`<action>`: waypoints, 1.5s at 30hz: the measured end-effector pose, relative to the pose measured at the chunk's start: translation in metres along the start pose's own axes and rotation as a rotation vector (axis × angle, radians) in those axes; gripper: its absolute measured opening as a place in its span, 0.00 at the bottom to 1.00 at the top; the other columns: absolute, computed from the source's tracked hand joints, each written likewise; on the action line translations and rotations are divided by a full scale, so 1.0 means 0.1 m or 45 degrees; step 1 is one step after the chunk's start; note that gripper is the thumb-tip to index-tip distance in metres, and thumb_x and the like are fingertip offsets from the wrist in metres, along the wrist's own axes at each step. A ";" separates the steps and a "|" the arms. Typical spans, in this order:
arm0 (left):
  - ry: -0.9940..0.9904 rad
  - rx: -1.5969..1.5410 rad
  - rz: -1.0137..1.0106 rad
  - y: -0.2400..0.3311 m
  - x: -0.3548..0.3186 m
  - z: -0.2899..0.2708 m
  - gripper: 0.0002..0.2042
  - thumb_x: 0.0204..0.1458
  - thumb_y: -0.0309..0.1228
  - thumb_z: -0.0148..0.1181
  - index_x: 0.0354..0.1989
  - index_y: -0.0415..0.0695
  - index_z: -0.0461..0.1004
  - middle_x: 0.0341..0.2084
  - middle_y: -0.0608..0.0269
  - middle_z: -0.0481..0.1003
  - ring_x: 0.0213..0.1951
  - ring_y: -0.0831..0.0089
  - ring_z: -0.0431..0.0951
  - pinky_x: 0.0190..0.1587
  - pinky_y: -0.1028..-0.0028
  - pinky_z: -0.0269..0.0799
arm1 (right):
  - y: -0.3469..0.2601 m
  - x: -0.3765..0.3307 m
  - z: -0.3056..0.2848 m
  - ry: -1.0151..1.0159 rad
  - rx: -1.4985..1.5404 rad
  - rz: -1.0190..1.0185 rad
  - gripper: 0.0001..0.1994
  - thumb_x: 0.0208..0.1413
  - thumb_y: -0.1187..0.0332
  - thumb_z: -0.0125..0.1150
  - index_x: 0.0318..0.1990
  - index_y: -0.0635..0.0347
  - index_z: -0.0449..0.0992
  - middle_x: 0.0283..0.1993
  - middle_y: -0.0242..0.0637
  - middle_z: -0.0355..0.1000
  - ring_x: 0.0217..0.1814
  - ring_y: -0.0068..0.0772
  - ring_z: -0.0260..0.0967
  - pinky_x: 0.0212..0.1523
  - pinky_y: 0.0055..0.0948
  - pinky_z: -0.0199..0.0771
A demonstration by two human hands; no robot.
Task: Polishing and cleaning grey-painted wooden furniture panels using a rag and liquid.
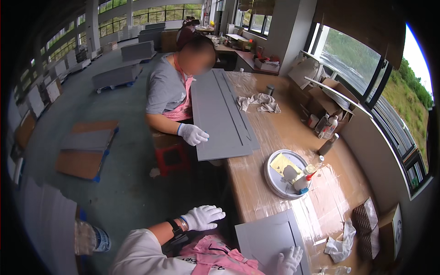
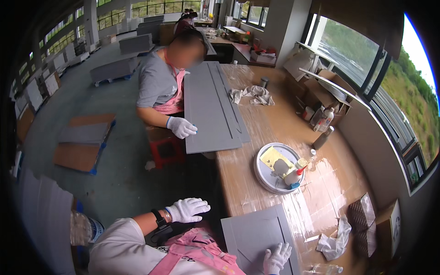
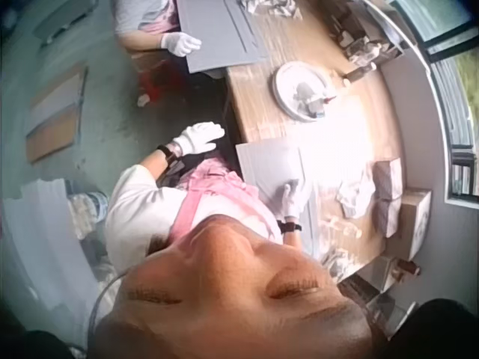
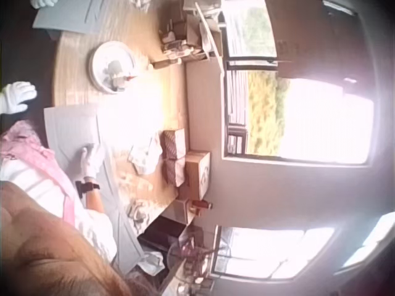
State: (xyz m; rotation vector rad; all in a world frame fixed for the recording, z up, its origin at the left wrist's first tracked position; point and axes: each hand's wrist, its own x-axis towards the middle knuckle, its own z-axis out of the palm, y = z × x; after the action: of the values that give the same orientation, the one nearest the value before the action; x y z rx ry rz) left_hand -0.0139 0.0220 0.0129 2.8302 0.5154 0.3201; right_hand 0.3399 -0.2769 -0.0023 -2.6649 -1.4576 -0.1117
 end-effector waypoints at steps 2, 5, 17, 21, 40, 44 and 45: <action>-0.029 -0.024 0.009 0.01 0.06 0.01 0.30 0.54 0.44 0.58 0.65 0.47 0.65 0.60 0.52 0.68 0.59 0.54 0.69 0.62 0.59 0.66 | 0.05 -0.04 0.07 -0.210 0.000 0.183 0.31 0.61 0.54 0.54 0.66 0.66 0.62 0.72 0.56 0.50 0.76 0.55 0.44 0.73 0.48 0.45; -0.040 -0.039 0.043 0.03 0.13 0.04 0.30 0.55 0.44 0.58 0.65 0.47 0.65 0.60 0.52 0.68 0.60 0.54 0.68 0.63 0.58 0.65 | 0.09 -0.08 0.12 -0.262 0.062 0.201 0.33 0.60 0.53 0.55 0.68 0.63 0.59 0.73 0.54 0.46 0.76 0.57 0.37 0.73 0.48 0.39; -0.055 0.026 0.236 0.16 0.51 0.06 0.33 0.49 0.47 0.63 0.64 0.47 0.67 0.62 0.51 0.66 0.63 0.49 0.65 0.68 0.54 0.58 | 0.18 -0.10 0.21 -0.285 0.136 0.215 0.37 0.60 0.45 0.53 0.70 0.58 0.58 0.76 0.53 0.45 0.79 0.59 0.36 0.77 0.51 0.33; -0.167 0.034 0.364 0.33 0.76 0.19 0.40 0.44 0.47 0.68 0.66 0.45 0.64 0.66 0.49 0.61 0.69 0.46 0.56 0.71 0.51 0.48 | 0.32 -0.18 0.14 -0.197 0.240 0.307 0.32 0.59 0.51 0.56 0.67 0.59 0.62 0.74 0.51 0.52 0.77 0.56 0.44 0.75 0.46 0.44; -0.480 -0.028 0.965 2.13 0.94 0.96 0.45 0.35 0.46 0.74 0.65 0.44 0.64 0.67 0.49 0.60 0.71 0.46 0.52 0.73 0.47 0.41 | 2.12 -2.45 -0.25 -0.424 0.146 1.386 0.38 0.65 0.40 0.40 0.75 0.52 0.47 0.80 0.39 0.35 0.82 0.45 0.28 0.78 0.43 0.26; -0.524 -0.003 0.981 2.62 0.78 1.16 0.44 0.33 0.41 0.75 0.64 0.46 0.65 0.66 0.49 0.60 0.70 0.45 0.53 0.72 0.46 0.45 | 2.47 -3.44 -0.32 -0.386 0.124 1.598 0.38 0.64 0.40 0.42 0.74 0.53 0.50 0.79 0.42 0.39 0.81 0.47 0.32 0.78 0.43 0.29; -0.542 -0.007 0.953 2.71 0.73 1.23 0.43 0.33 0.39 0.74 0.64 0.46 0.65 0.66 0.50 0.60 0.70 0.45 0.54 0.72 0.45 0.46 | 2.50 -3.74 -0.36 -0.357 0.114 1.663 0.37 0.64 0.40 0.44 0.73 0.53 0.52 0.79 0.43 0.41 0.81 0.48 0.34 0.78 0.43 0.31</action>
State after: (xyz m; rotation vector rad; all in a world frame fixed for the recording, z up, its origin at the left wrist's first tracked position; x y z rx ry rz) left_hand 0.1697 -0.2212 -0.0159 2.8436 -0.6374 -0.1629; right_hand 0.3487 -0.7274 -0.0227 -3.0069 0.4496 0.4166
